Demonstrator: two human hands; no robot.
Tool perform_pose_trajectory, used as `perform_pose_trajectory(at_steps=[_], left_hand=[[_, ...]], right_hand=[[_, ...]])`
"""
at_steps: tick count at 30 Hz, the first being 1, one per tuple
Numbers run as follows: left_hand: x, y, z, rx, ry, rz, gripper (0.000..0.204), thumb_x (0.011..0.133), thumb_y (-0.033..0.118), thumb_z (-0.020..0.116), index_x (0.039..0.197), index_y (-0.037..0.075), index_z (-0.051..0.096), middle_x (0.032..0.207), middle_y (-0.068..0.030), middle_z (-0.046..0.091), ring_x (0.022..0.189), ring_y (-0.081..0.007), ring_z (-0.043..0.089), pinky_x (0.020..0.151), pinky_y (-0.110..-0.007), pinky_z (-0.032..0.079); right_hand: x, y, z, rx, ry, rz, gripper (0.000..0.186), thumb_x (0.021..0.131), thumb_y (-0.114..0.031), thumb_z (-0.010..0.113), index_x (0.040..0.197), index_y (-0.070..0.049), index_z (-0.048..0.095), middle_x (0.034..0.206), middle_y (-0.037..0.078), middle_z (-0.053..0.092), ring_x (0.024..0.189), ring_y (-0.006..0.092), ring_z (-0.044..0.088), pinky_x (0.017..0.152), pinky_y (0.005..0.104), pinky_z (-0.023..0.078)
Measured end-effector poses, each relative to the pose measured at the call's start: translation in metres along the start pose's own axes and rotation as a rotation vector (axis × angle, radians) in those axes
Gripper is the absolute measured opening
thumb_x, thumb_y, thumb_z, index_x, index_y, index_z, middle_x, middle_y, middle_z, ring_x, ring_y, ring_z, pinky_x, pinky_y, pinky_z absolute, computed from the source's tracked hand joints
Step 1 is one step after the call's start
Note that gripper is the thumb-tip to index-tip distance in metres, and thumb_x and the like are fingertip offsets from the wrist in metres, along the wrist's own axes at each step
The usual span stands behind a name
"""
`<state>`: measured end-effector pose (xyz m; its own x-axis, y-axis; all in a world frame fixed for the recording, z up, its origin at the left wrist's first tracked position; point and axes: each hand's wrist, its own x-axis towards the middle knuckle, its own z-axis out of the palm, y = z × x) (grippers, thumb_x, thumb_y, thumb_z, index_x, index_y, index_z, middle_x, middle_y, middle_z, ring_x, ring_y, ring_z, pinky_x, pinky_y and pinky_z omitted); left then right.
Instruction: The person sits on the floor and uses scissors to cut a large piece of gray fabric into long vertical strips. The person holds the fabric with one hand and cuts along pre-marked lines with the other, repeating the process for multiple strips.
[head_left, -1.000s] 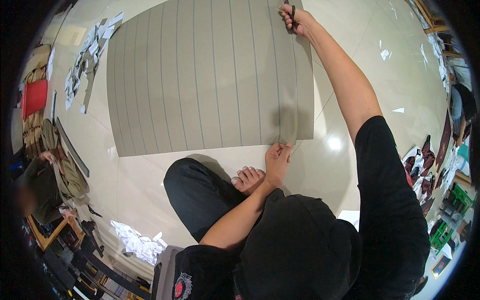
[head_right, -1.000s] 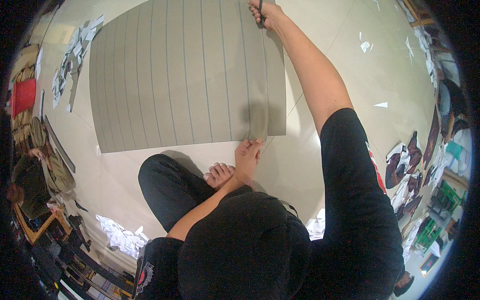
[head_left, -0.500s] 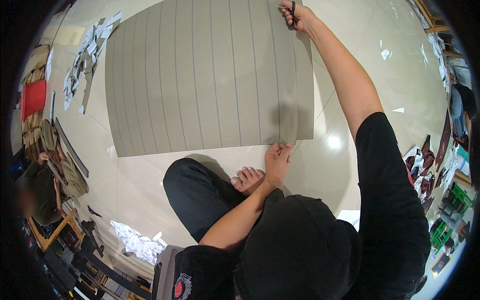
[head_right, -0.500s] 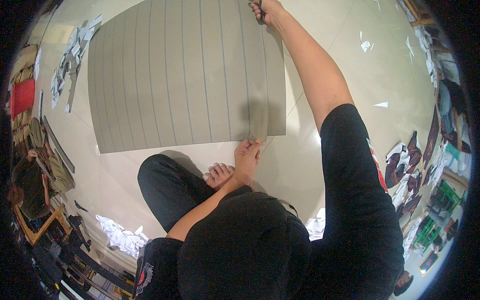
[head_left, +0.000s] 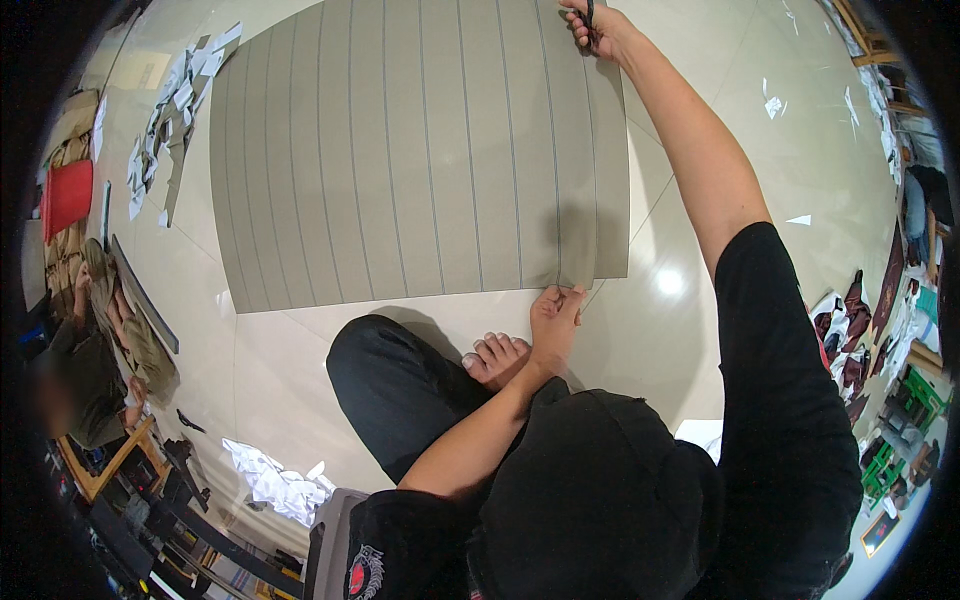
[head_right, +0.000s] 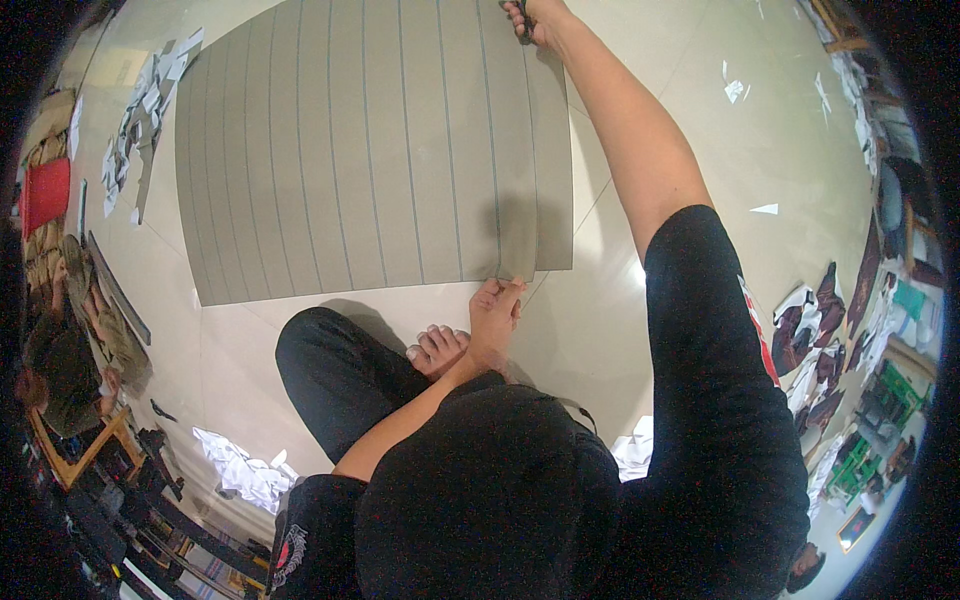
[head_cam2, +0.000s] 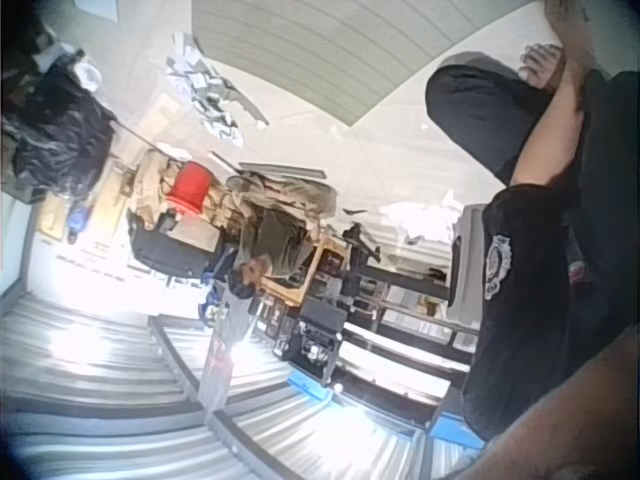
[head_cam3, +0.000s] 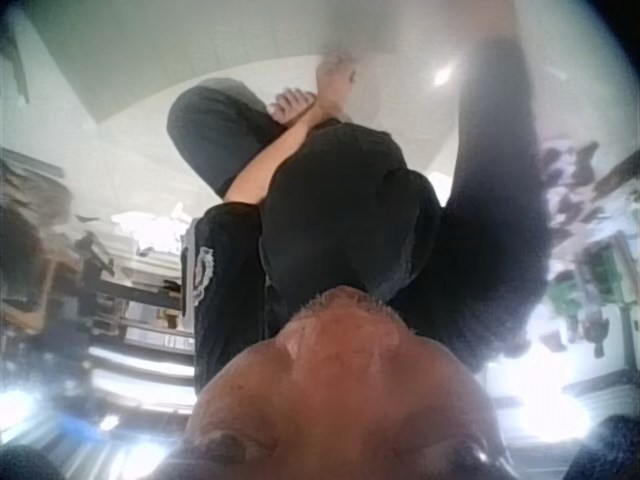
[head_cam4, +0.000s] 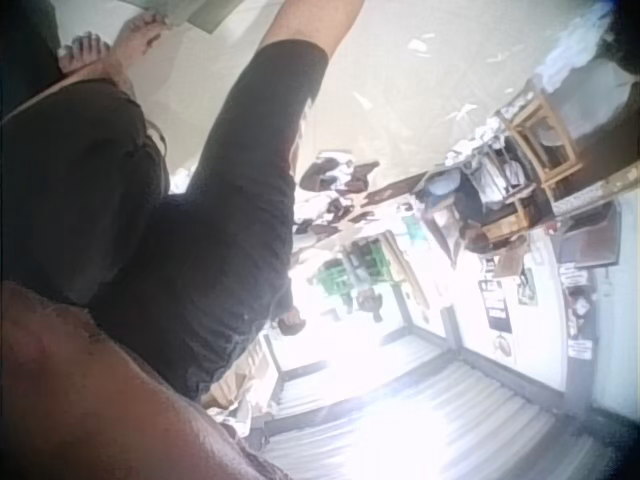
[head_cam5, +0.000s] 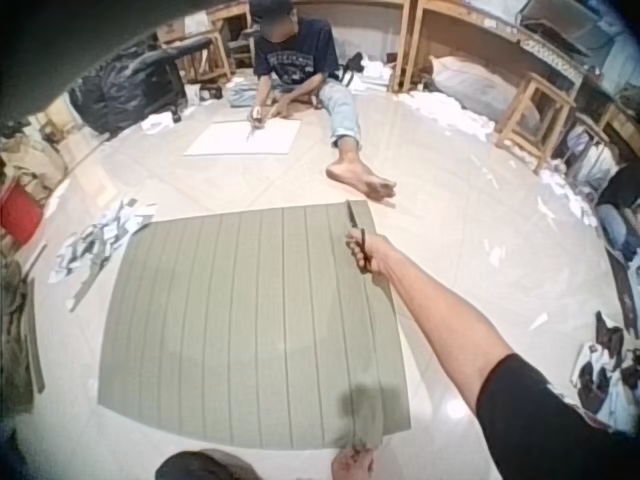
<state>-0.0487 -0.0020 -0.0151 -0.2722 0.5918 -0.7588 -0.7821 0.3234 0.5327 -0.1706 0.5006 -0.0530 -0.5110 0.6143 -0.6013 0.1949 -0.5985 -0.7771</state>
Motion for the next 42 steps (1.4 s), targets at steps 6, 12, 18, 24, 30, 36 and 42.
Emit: perform_pose_trajectory(at_steps=[6,12,18,24,30,36,42], left_hand=[[-0.003,0.005,0.001,0.013,0.015,-0.034,0.02,0.103,0.02,0.07,0.09,0.006,0.066,0.081,0.0018,0.066,0.061,-0.0038,0.049,0.056,-0.022,0.037],[-0.004,0.007,0.003,-0.001,0.021,-0.023,0.02,0.103,0.019,0.07,0.088,0.006,0.065,0.078,0.0026,0.065,0.061,-0.0041,0.049,0.056,-0.022,0.037],[-0.002,0.008,0.005,0.024,0.029,-0.041,0.021,0.103,0.018,0.07,0.086,0.006,0.064,0.078,0.0025,0.065,0.061,-0.0045,0.05,0.055,-0.023,0.037],[0.0,-0.001,0.0,0.029,0.047,0.017,0.02,0.102,0.024,0.071,0.089,0.009,0.067,0.069,0.0045,0.058,0.056,-0.004,0.047,0.051,-0.022,0.033],[-0.001,0.004,0.004,0.049,0.022,-0.009,0.022,0.102,0.024,0.071,0.089,0.007,0.066,0.069,0.0041,0.057,0.058,-0.005,0.048,0.053,-0.024,0.036],[0.005,-0.014,-0.007,0.231,0.109,0.01,0.028,0.101,0.024,0.073,0.083,0.007,0.061,0.068,0.003,0.053,0.061,-0.0077,0.052,0.054,-0.027,0.041],[0.009,-0.03,-0.015,0.611,-0.209,0.346,0.016,0.101,0.019,0.069,0.099,0.003,0.068,0.083,-0.002,0.065,0.071,-0.01,0.057,0.064,-0.029,0.047]], right_hand=[[0.005,0.0,0.001,0.005,-0.026,0.044,0.032,0.096,-0.033,0.069,0.07,-0.018,0.056,0.056,-0.007,0.046,0.043,0.0076,0.037,0.038,0.0237,0.031],[0.01,0.001,0.002,0.003,-0.01,0.055,0.035,0.098,-0.032,0.067,0.068,-0.018,0.055,0.054,-0.006,0.046,0.041,0.0079,0.037,0.037,0.0239,0.031],[0.023,-0.008,-0.011,0.033,0.03,-0.006,0.04,0.099,-0.037,0.067,0.066,-0.018,0.055,0.052,-0.005,0.047,0.041,0.0098,0.038,0.037,0.0252,0.031],[0.026,-0.037,0.003,0.043,-0.042,0.129,0.047,0.103,-0.043,0.06,0.063,-0.018,0.052,0.05,-0.003,0.048,0.04,0.0117,0.04,0.037,0.0267,0.032],[0.041,-0.062,-0.029,0.031,-0.13,0.052,0.047,0.104,-0.045,0.058,0.066,-0.018,0.053,0.051,-0.002,0.051,0.04,0.0136,0.044,0.038,0.0287,0.036],[-0.054,-0.009,0.015,0.013,0.117,-0.243,0.036,0.096,-0.039,0.071,0.073,-0.013,0.063,0.062,0.002,0.058,0.05,0.0145,0.051,0.048,0.0337,0.041],[-0.198,0.077,0.017,-0.174,0.358,-0.356,0.045,0.093,-0.036,0.073,0.062,-0.009,0.057,0.052,0.002,0.052,0.043,0.0135,0.047,0.043,0.0318,0.033]])
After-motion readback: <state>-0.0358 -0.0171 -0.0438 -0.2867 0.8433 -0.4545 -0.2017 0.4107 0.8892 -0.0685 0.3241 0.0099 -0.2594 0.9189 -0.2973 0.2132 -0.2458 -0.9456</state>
